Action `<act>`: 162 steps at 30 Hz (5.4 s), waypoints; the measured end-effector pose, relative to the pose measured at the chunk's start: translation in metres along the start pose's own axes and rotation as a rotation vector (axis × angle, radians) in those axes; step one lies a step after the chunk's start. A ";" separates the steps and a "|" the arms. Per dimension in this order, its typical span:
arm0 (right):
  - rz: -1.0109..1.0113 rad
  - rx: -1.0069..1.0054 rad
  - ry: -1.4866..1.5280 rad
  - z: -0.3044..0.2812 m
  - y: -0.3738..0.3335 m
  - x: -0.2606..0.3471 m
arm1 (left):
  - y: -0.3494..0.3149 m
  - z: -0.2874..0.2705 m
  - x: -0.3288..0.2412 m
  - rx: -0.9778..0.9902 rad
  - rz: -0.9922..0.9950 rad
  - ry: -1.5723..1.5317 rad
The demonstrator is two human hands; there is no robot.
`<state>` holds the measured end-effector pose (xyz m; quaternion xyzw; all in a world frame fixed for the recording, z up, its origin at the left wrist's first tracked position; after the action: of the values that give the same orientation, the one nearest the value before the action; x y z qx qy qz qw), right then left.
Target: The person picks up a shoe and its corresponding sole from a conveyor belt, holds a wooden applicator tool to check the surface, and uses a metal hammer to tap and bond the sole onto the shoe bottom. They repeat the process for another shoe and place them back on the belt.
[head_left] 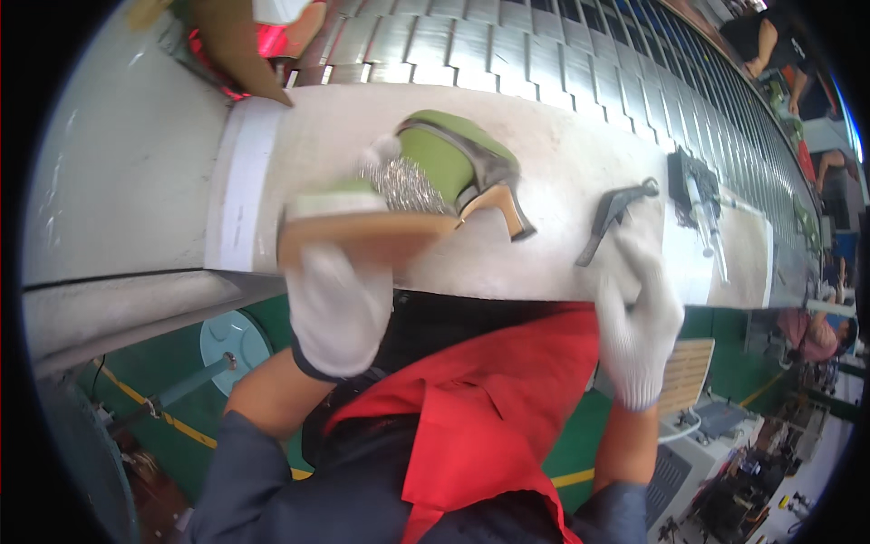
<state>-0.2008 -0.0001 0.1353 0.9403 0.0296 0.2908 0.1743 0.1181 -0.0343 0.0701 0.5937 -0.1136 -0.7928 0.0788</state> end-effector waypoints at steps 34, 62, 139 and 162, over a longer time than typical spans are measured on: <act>-0.207 0.149 0.197 0.052 -0.153 0.059 | 0.000 0.034 0.030 0.377 -0.413 -0.490; 0.261 -0.267 0.017 0.065 0.132 -0.062 | 0.257 -0.053 0.026 -0.438 -0.113 1.370; 0.468 -0.029 0.819 0.092 0.027 0.022 | 0.069 -0.036 -0.140 -0.109 0.080 0.172; 0.363 -0.100 0.499 0.043 -0.091 0.052 | 0.123 0.001 -0.101 0.216 -0.082 -0.403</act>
<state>-0.1300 0.0805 0.0984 0.8201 -0.1111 0.5401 0.1530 0.1443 -0.1266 0.1977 0.4326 -0.1869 -0.8810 -0.0416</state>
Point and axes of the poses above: each hand's wrist, its own y-axis towards the middle knuckle, its own z-axis out of the palm, x = y × z, the point moved 7 cm from there along y, towards the middle knuckle, and after that the axes turned 3 degrees about -y, right-handed, at the moved point
